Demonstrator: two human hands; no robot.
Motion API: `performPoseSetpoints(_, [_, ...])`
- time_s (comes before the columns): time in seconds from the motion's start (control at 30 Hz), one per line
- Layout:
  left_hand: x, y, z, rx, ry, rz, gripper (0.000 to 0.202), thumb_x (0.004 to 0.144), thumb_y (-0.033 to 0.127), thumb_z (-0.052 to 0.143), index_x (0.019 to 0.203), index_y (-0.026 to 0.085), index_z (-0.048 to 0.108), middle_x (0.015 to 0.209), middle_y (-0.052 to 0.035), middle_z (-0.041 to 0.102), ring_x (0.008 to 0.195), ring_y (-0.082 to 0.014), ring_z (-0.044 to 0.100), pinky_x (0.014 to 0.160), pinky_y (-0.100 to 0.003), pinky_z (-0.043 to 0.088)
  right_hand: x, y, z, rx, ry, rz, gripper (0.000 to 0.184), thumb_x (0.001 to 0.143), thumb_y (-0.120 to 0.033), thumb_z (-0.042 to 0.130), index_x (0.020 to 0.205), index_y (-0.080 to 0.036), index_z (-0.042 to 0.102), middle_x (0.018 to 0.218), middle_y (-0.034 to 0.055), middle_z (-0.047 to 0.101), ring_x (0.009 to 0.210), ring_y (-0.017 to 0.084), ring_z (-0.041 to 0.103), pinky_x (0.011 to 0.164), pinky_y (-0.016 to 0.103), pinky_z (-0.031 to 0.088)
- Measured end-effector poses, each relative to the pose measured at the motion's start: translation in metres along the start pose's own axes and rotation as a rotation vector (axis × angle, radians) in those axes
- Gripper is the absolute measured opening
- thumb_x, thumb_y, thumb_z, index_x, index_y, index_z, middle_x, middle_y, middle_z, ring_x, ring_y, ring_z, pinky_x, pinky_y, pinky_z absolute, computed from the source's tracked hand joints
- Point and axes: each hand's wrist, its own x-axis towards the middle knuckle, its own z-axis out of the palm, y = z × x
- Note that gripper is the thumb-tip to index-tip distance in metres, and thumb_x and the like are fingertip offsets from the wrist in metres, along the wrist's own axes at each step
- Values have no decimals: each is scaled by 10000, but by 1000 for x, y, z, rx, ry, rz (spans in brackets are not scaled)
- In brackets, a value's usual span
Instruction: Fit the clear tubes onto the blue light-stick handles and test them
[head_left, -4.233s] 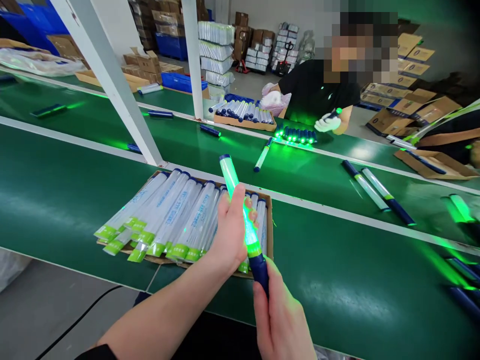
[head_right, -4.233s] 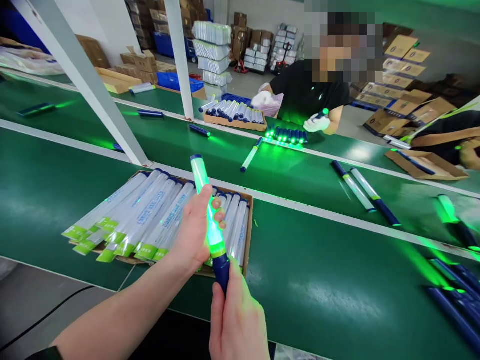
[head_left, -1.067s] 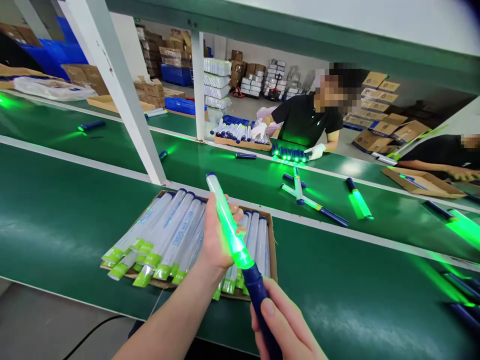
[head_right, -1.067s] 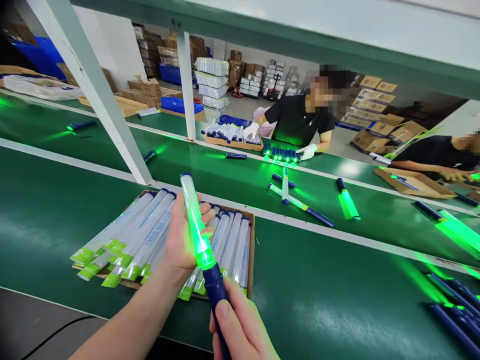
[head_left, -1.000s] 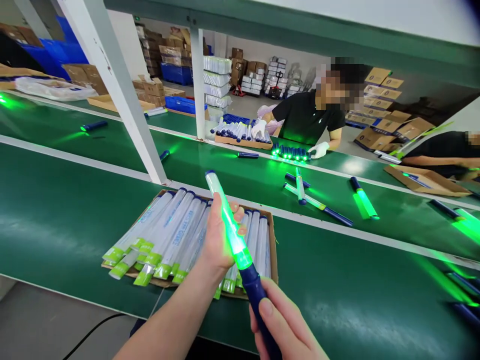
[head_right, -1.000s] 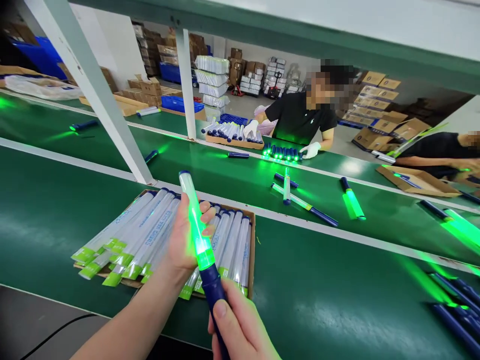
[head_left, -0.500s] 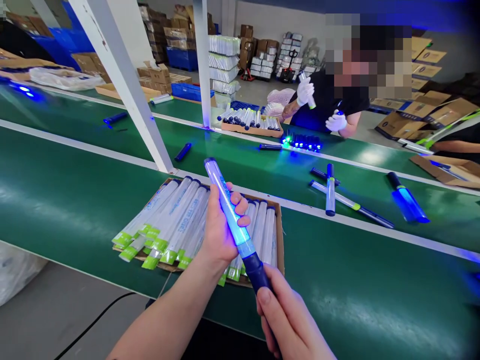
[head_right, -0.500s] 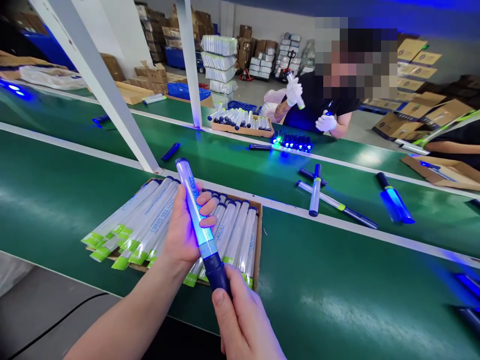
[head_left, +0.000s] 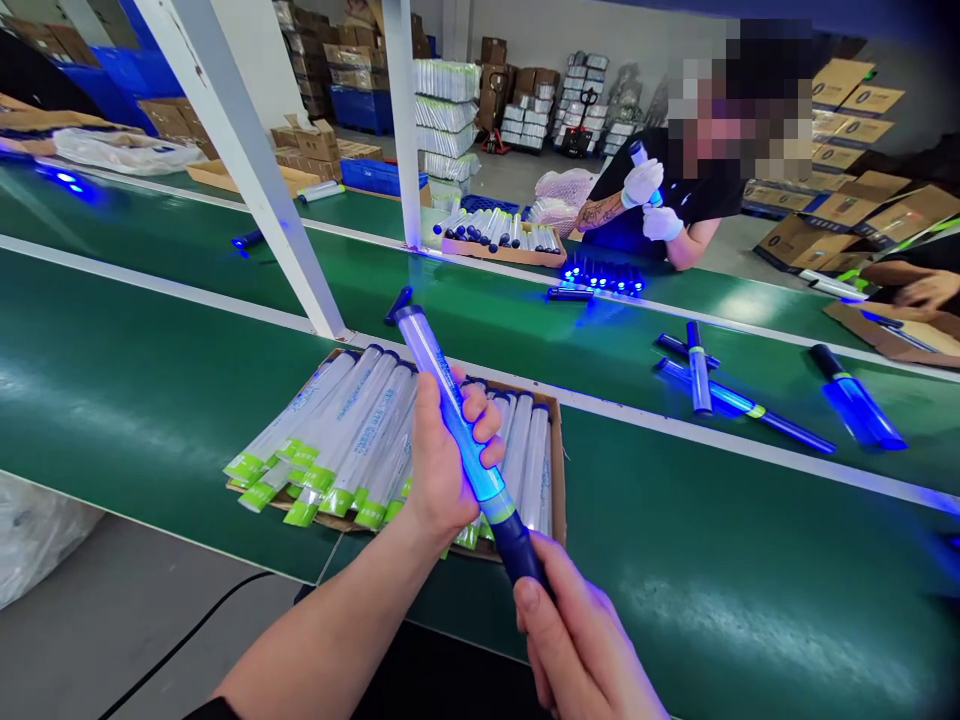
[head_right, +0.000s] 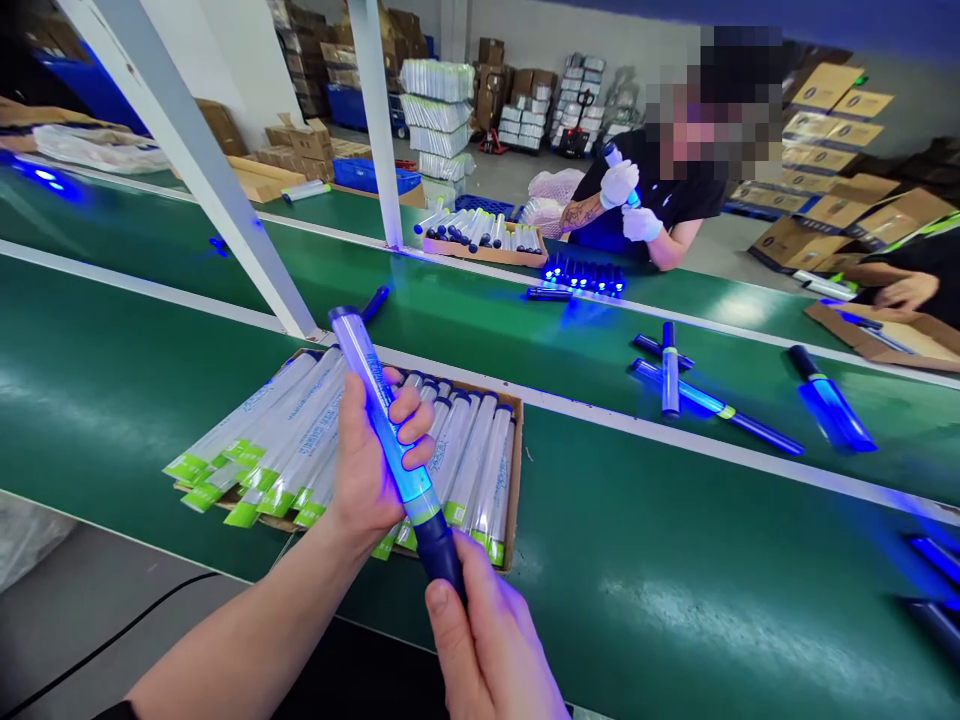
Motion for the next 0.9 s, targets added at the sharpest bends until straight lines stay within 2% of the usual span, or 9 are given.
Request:
performPoseSetpoints(0.1, [3,3,-1,-57,84,77,327,1124,470,434,938,229,553,662,67,389,455,-76,392,340,-131,319,-4,-3,0,-66,48,-6,798,935,-858,543,1496,-305,673,924,80,713,622,238,585,604,358,541])
performPoseSetpoints(0.17, [5,7,-1,-123,161,117,323,1120,460,438,916,231,541,651,67,380,454,-77,397,344,-129,314,-6,-5,1,-107,115,-11,817,929,-890,500,1487,-320,680,1012,97,728,669,247,601,648,372,560])
performPoseSetpoints(0.27, [5,11,2,-205,196,72,321,1121,445,434,908,225,531,651,70,377,458,-68,400,349,-118,293,-4,-5,3,-144,171,-54,775,963,-858,483,1482,-318,680,1030,101,744,678,245,611,665,371,567])
performPoseSetpoints(0.4, [0,7,3,-205,193,15,301,1109,425,476,899,219,535,650,70,359,459,-67,377,354,-119,297,10,-7,4,-155,-34,-268,689,1035,-763,434,1438,-268,694,985,98,762,563,212,592,703,382,598])
performPoseSetpoints(0.53, [-4,0,0,-194,146,15,304,1100,452,509,914,218,562,671,65,377,480,-61,394,377,-116,312,17,-12,1,-181,-97,-314,664,1082,-702,368,1395,-188,649,1078,146,776,817,272,730,843,367,607])
performPoseSetpoints(0.6, [-4,-2,-2,-190,128,2,324,1107,469,494,925,210,568,683,67,378,482,-53,399,380,-109,309,16,-15,-2,-218,-147,-329,610,1094,-674,350,1322,-186,636,1045,145,780,844,270,744,798,337,601])
performPoseSetpoints(0.7, [-5,-4,-3,-178,157,-21,341,1119,474,459,932,207,558,685,71,376,465,-54,385,361,-109,302,15,-16,-6,-303,-200,-346,500,1117,-591,327,1249,-202,611,964,110,779,739,243,728,703,318,581])
performPoseSetpoints(0.77, [-6,-4,-4,-165,134,-38,359,1126,492,429,941,211,556,683,71,378,458,-60,391,351,-113,308,15,-13,-9,-336,-209,-341,472,1128,-551,325,1281,-200,601,921,85,769,710,231,719,674,309,574])
performPoseSetpoints(0.9, [-6,-4,-5,-159,12,-112,379,1139,493,385,955,213,564,684,67,398,467,-67,429,354,-115,329,14,-5,-11,-341,-154,-343,527,1129,-588,349,1383,-194,590,821,35,712,593,200,651,632,300,574])
